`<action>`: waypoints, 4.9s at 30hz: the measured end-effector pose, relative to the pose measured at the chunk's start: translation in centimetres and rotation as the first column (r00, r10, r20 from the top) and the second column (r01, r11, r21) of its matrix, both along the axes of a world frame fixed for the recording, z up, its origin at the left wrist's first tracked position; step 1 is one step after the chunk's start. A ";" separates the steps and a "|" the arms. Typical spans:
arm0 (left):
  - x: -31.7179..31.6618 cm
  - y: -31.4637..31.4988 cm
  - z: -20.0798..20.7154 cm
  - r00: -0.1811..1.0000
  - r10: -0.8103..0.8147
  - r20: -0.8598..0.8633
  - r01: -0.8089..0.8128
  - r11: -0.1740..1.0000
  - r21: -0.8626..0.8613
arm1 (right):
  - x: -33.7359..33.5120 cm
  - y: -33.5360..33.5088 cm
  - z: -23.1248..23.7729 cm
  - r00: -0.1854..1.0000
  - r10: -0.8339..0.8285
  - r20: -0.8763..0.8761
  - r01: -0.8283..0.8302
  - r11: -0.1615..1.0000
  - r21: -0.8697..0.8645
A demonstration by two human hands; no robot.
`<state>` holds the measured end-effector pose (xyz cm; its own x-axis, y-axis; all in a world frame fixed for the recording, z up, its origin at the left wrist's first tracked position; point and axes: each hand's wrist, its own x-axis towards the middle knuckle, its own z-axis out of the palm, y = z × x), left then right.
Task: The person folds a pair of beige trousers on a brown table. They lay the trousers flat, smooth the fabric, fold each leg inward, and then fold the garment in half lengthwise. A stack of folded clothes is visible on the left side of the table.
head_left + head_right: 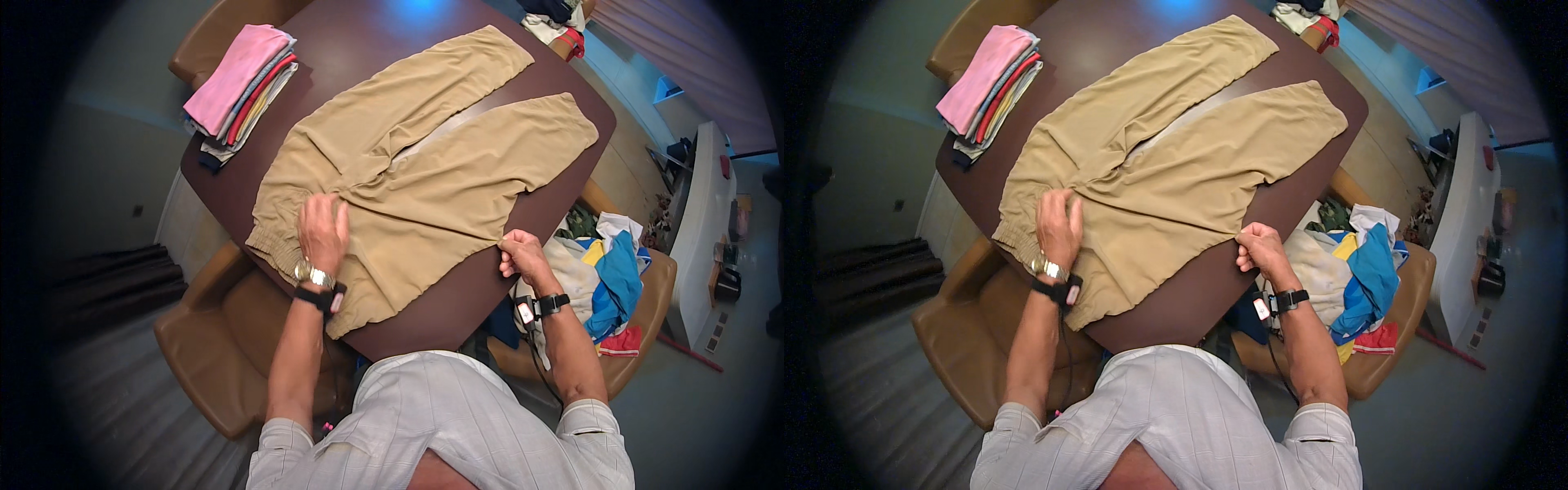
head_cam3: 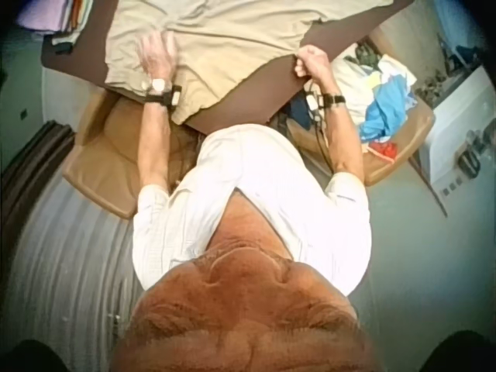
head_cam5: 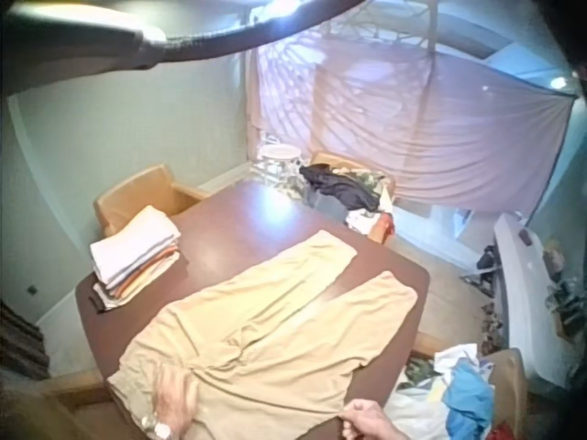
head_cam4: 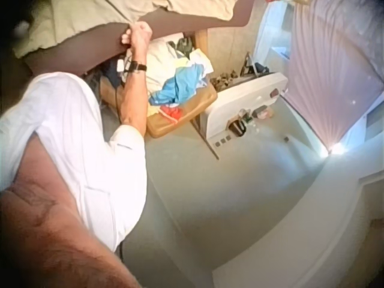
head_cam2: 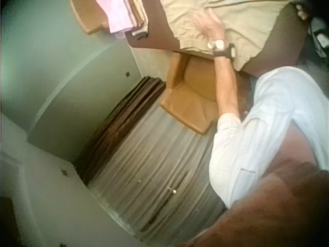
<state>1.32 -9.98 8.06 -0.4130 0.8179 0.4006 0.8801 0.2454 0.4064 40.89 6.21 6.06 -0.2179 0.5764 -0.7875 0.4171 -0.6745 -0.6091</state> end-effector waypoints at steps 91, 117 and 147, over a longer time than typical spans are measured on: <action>23.0 31.4 -6.2 0.008 0.051 0.999 0.592 0.805 -0.045 | 7.4 26.1 -0.8 0.990 -0.140 0.012 0.132 0.958 0.255; 26.2 34.3 -6.3 0.632 -0.333 0.700 0.559 0.821 -0.114 | 4.6 24.6 0.2 0.948 -0.117 0.294 -0.041 0.876 0.481; 22.7 35.9 -5.7 0.878 -0.389 0.278 0.393 0.918 0.045 | 5.1 27.5 -0.4 0.944 -0.115 0.309 -0.025 0.911 0.413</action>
<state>23.99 25.90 2.32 -0.1507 0.9400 0.3060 0.7582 -0.0887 0.6460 45.94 33.70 5.67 0.0391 0.8626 -0.5044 0.6108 -0.4201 -0.6711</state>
